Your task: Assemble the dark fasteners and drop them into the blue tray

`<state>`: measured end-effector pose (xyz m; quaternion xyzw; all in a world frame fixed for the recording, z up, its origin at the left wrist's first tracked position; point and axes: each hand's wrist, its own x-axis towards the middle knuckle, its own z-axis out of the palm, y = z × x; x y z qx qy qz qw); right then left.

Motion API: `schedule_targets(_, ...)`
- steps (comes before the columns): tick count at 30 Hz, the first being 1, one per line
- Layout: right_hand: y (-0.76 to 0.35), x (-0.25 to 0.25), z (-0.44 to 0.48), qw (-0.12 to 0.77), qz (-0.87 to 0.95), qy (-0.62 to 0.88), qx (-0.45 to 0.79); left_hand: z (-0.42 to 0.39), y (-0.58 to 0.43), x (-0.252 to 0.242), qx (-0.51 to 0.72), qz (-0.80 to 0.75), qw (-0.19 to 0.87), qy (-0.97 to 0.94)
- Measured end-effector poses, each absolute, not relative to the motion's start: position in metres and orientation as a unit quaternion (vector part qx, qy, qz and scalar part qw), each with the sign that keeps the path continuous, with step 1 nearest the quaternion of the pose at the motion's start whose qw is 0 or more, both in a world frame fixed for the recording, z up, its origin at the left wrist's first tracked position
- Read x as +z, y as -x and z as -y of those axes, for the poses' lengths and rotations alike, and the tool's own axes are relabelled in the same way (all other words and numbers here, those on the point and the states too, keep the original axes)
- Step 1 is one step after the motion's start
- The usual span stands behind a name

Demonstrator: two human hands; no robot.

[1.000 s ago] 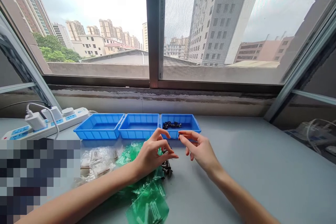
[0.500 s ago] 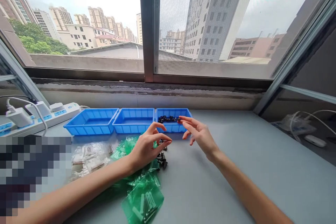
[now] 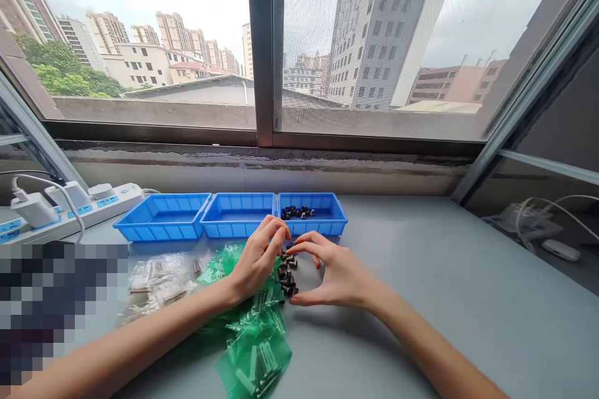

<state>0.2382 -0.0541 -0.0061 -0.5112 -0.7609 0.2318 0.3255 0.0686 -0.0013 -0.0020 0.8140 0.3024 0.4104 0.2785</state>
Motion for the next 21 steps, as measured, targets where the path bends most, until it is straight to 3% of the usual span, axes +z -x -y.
schedule_targets(10, -0.232, -0.009, 0.055, 0.221, 0.843, 0.478, 0.111, 0.002, -0.069, -0.003, 0.402, -0.307, 0.305, -0.807)
schedule_targets(17, -0.238, -0.012, 0.052, 0.221, 0.833, 0.504, 0.056, 0.002, -0.068, -0.004, 0.404, -0.307, 0.312, -0.803)
schedule_targets(21, -0.241, -0.014, 0.049, 0.251, 0.814, 0.516, 0.091, 0.002, -0.069, -0.004, 0.402, -0.306, 0.315, -0.803)
